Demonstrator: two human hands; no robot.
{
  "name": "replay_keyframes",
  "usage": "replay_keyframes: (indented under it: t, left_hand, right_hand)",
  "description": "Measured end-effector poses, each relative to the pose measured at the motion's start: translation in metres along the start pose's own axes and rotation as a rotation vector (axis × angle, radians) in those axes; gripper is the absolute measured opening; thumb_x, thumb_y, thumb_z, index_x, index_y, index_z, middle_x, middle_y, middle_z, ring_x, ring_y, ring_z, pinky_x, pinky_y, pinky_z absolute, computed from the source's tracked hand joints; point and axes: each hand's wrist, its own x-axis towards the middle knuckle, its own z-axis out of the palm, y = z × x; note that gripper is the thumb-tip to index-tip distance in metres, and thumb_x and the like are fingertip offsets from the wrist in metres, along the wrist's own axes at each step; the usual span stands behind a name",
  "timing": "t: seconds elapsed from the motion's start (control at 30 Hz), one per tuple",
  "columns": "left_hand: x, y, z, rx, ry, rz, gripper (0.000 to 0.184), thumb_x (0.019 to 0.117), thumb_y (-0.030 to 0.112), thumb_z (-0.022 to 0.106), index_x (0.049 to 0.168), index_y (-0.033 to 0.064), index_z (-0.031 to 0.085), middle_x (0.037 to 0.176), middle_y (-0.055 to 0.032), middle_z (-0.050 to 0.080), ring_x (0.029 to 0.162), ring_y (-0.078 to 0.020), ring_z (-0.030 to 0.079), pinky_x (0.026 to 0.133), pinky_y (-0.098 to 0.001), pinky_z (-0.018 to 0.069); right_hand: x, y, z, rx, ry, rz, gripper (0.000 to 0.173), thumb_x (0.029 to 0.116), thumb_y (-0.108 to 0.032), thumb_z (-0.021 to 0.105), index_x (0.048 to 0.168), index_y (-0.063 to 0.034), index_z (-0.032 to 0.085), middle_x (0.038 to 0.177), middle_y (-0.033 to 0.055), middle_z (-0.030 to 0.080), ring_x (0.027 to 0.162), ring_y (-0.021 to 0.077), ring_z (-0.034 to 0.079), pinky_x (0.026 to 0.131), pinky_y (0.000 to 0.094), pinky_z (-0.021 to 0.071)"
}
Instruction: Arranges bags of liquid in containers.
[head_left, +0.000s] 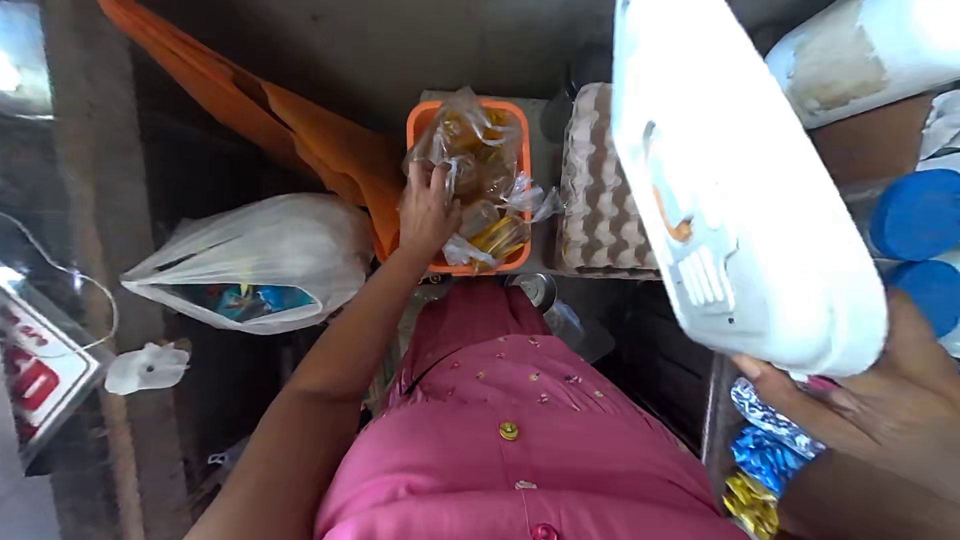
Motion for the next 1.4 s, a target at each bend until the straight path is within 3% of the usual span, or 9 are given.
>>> replay_keyframes:
  t: [0.1, 0.2, 0.43, 0.5, 0.73, 0.93, 1.03, 1.2, 1.4]
  left_hand:
    - [-0.003, 0.000, 0.004, -0.026, 0.096, 0.016, 0.049, 0.0888, 0.010, 0.068, 0.132, -0.0070, 0.055, 0.143, -0.0356, 0.045, 0.109, -0.0502, 0.064, 0.087, -0.0569, 0.0565]
    - [-0.005, 0.003, 0.001, -0.001, 0.092, -0.037, 0.042, 0.0914, 0.010, 0.065, 0.129, -0.0072, 0.056, 0.139, -0.0346, 0.049, 0.106, -0.0483, 0.065, 0.085, -0.0555, 0.0572]
    - [-0.005, -0.005, 0.005, 0.110, 0.065, 0.022, 0.051, 0.0901, 0.028, 0.074, 0.127, -0.0041, 0.061, 0.127, -0.0316, 0.059, 0.116, -0.0512, 0.060, 0.093, -0.0642, 0.0490]
    - [0.000, -0.004, 0.003, 0.105, 0.019, -0.051, 0.059, 0.0899, 0.032, 0.076, 0.131, -0.0064, 0.056, 0.133, -0.0327, 0.056, 0.120, -0.0513, 0.058, 0.097, -0.0639, 0.0480]
    - [0.017, 0.002, -0.002, 0.116, -0.076, -0.177, 0.056, 0.0979, 0.027, 0.066, 0.140, -0.0064, 0.049, 0.137, -0.0341, 0.054, 0.124, -0.0521, 0.056, 0.102, -0.0648, 0.0445]
    - [0.020, 0.004, -0.004, 0.022, -0.172, -0.172, 0.043, 0.1086, 0.020, 0.047, 0.140, -0.0085, 0.046, 0.132, -0.0344, 0.057, 0.119, -0.0507, 0.061, 0.101, -0.0613, 0.0484]
    - [0.017, 0.005, -0.004, -0.027, -0.140, -0.122, 0.041, 0.1092, 0.015, 0.043, 0.144, -0.0051, 0.046, 0.138, -0.0311, 0.056, 0.122, -0.0471, 0.061, 0.104, -0.0585, 0.0480]
    - [0.014, 0.014, -0.004, -0.063, -0.038, 0.126, 0.025, 0.1025, 0.003, 0.045, 0.112, -0.0080, 0.065, 0.117, -0.0286, 0.065, 0.102, -0.0444, 0.068, 0.086, -0.0569, 0.0553]
    - [0.007, 0.020, 0.010, 0.062, -0.096, 0.398, 0.030, 0.0925, 0.024, 0.070, 0.109, -0.0010, 0.070, 0.103, -0.0235, 0.067, 0.093, -0.0416, 0.069, 0.078, -0.0548, 0.0569]
  right_hand:
    - [0.008, 0.021, 0.009, -0.224, -0.061, 0.021, 0.028, 0.1028, -0.024, 0.055, 0.097, 0.0011, 0.065, 0.133, 0.0272, 0.054, 0.085, 0.0232, 0.063, 0.071, 0.0331, 0.0533]
    - [0.016, 0.049, 0.042, -0.326, -0.223, 0.227, 0.012, 0.0934, -0.007, 0.065, 0.092, 0.0047, 0.070, 0.148, 0.0271, 0.050, 0.073, 0.0410, 0.070, 0.054, 0.0561, 0.0546]
    - [0.004, 0.110, 0.128, -0.442, -0.465, 0.491, 0.017, 0.0908, 0.000, 0.073, 0.108, 0.0032, 0.071, 0.157, 0.0207, 0.044, 0.101, 0.0496, 0.068, 0.071, 0.0640, 0.0567]
    - [0.011, 0.105, 0.129, -0.421, -0.497, 0.557, 0.035, 0.0855, -0.011, 0.084, 0.114, 0.0037, 0.070, 0.157, 0.0245, 0.041, 0.115, 0.0524, 0.060, 0.091, 0.0693, 0.0483]
    - [0.098, 0.074, 0.181, -0.168, -0.227, 0.291, 0.027, 0.0960, -0.015, 0.070, 0.117, 0.0015, 0.070, 0.144, 0.0243, 0.056, 0.133, 0.0468, 0.052, 0.107, 0.0607, 0.0451]
    - [0.164, 0.099, 0.252, -0.164, -0.470, 0.426, 0.067, 0.0961, -0.009, 0.068, 0.156, -0.0055, 0.039, 0.163, 0.0202, 0.035, 0.146, 0.0439, 0.039, 0.113, 0.0594, 0.0393]
    - [0.170, 0.107, 0.257, -0.153, -0.506, 0.492, 0.060, 0.0915, -0.006, 0.072, 0.146, -0.0004, 0.048, 0.141, 0.0277, 0.052, 0.129, 0.0475, 0.054, 0.104, 0.0616, 0.0453]
    - [0.161, 0.112, 0.254, -0.003, -0.444, 0.485, 0.034, 0.0965, -0.007, 0.068, 0.129, 0.0013, 0.064, 0.126, 0.0263, 0.064, 0.116, 0.0448, 0.064, 0.096, 0.0605, 0.0518]
    - [0.160, 0.095, 0.247, 0.145, -0.299, 0.475, 0.021, 0.0993, -0.009, 0.062, 0.114, 0.0016, 0.073, 0.112, 0.0224, 0.069, 0.105, 0.0380, 0.068, 0.094, 0.0542, 0.0538]
